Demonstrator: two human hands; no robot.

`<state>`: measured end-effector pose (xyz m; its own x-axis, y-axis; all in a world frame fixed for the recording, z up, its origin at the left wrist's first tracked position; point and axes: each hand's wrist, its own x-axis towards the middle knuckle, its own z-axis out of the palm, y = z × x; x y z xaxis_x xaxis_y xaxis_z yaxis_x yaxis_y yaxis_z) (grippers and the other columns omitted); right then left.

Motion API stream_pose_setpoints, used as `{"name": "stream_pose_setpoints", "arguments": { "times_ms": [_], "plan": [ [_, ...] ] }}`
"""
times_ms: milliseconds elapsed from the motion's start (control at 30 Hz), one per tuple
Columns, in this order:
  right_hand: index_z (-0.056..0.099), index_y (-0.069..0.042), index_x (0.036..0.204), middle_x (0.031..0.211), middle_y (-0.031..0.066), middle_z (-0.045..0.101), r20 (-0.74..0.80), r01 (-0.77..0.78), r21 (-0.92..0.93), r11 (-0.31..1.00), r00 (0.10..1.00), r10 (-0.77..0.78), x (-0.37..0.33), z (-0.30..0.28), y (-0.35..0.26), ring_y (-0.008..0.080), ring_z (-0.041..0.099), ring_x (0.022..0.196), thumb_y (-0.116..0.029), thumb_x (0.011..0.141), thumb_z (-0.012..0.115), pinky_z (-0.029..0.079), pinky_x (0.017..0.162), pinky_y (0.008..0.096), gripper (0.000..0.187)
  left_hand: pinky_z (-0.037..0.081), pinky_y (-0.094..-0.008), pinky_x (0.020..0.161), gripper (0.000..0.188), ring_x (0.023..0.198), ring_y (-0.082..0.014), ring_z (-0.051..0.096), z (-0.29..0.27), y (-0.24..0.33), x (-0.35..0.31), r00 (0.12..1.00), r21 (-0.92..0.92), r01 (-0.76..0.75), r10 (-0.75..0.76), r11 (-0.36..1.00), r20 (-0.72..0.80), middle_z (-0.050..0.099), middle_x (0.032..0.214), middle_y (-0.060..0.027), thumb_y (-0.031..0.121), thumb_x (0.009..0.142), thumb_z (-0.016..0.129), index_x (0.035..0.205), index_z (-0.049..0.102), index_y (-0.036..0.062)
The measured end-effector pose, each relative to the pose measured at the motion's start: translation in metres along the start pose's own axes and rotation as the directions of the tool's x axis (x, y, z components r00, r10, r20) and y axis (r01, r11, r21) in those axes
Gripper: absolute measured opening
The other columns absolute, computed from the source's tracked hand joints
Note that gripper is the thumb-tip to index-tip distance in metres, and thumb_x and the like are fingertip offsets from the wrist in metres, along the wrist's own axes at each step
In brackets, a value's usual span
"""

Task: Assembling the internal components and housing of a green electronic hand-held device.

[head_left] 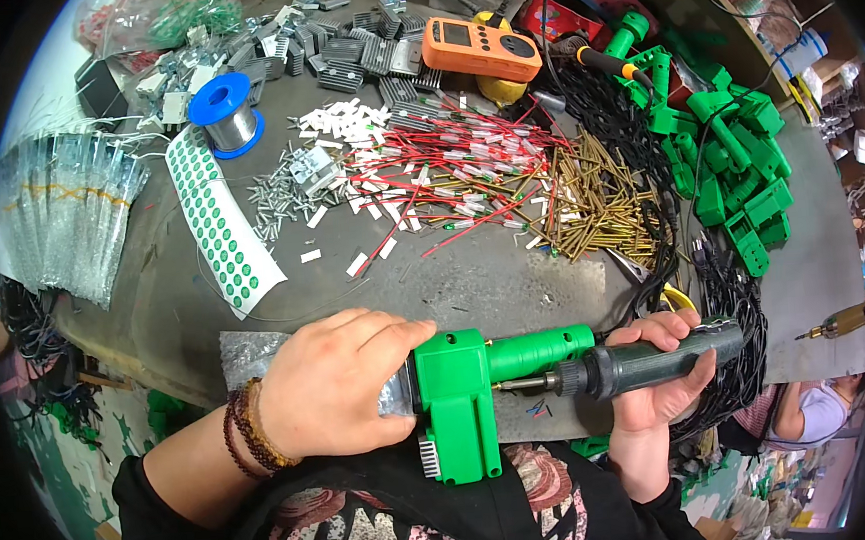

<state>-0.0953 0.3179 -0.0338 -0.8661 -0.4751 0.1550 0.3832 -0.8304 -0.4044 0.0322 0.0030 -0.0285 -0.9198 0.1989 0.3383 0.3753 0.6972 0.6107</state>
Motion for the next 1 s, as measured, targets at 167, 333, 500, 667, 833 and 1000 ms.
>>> {"name": "stream_pose_setpoints", "arguments": {
  "times_ms": [167, 333, 500, 667, 833, 1000],
  "plan": [
    [0.054, -0.019, 0.115, 0.103, -0.0048, 0.057, -0.041, -0.005, 0.057, 0.998, 0.999, 0.007, -0.001, 0.01, 0.009, 0.0106, 0.057, 0.094, -0.015, 0.085, 0.08, 0.036, 0.106, 0.0427, 0.04, 0.055, -0.0419, 0.084, 0.07, 0.095, -0.0338, 0.067, -0.001, 0.0, 0.0, 1.0, -0.005, 0.005, -0.005, 1.0, -0.001, 0.068, 0.105, -0.0158, 0.024, 0.061, 0.08, 0.124, 0.062, 0.0003],
    [0.06, -0.02, 0.116, 0.106, -0.0044, 0.059, 0.002, 0.002, 0.005, 1.0, 1.0, -0.002, 0.002, 0.001, 0.003, 0.0101, 0.056, 0.097, -0.024, 0.087, 0.078, 0.035, 0.107, 0.0435, 0.034, 0.055, -0.0421, 0.083, 0.07, 0.095, -0.034, 0.067, 0.0, -0.001, -0.001, 1.0, -0.013, 0.008, -0.008, 1.0, -0.003, 0.068, 0.105, -0.0159, 0.024, 0.06, 0.08, 0.124, 0.062, 0.0003],
    [0.059, -0.02, 0.117, 0.106, -0.0045, 0.059, 0.013, 0.018, 0.022, 1.0, 1.0, -0.019, 0.0, -0.001, -0.002, 0.0102, 0.056, 0.096, -0.023, 0.087, 0.078, 0.035, 0.106, 0.0432, 0.035, 0.055, -0.0419, 0.084, 0.071, 0.096, -0.0341, 0.067, 0.0, -0.001, 0.0, 1.0, -0.011, 0.005, -0.005, 1.0, 0.001, 0.068, 0.105, -0.0161, 0.024, 0.06, 0.08, 0.124, 0.061, 0.0003],
    [0.06, -0.02, 0.115, 0.104, -0.0038, 0.06, 0.014, -0.006, 0.036, 0.999, 1.0, 0.005, 0.001, 0.003, 0.006, 0.0105, 0.057, 0.095, -0.024, 0.086, 0.079, 0.036, 0.106, 0.0425, 0.035, 0.054, -0.0419, 0.083, 0.071, 0.095, -0.0339, 0.066, 0.0, -0.001, -0.001, 1.0, -0.003, 0.01, -0.01, 1.0, 0.005, 0.067, 0.105, -0.016, 0.025, 0.06, 0.08, 0.124, 0.062, 0.0003],
    [0.061, -0.02, 0.115, 0.104, -0.0042, 0.06, -0.022, -0.024, 0.034, 0.999, 0.999, 0.024, 0.0, 0.002, 0.015, 0.0105, 0.057, 0.095, -0.025, 0.085, 0.08, 0.036, 0.106, 0.0412, 0.036, 0.055, -0.0418, 0.083, 0.071, 0.095, -0.034, 0.066, 0.0, -0.001, 0.0, 1.0, -0.011, 0.006, -0.007, 1.0, -0.005, 0.067, 0.105, -0.0158, 0.025, 0.06, 0.08, 0.124, 0.062, 0.0005],
    [0.061, -0.021, 0.118, 0.103, -0.0045, 0.06, 0.033, -0.02, 0.07, 0.997, 0.999, 0.018, 0.004, 0.001, 0.005, 0.0103, 0.057, 0.095, -0.025, 0.085, 0.08, 0.036, 0.105, 0.0407, 0.039, 0.055, -0.0415, 0.083, 0.071, 0.094, -0.034, 0.067, 0.0, -0.002, -0.001, 1.0, -0.02, -0.001, 0.001, 1.0, -0.016, 0.068, 0.105, -0.0159, 0.025, 0.06, 0.08, 0.124, 0.062, 0.0002]
  ]
}}
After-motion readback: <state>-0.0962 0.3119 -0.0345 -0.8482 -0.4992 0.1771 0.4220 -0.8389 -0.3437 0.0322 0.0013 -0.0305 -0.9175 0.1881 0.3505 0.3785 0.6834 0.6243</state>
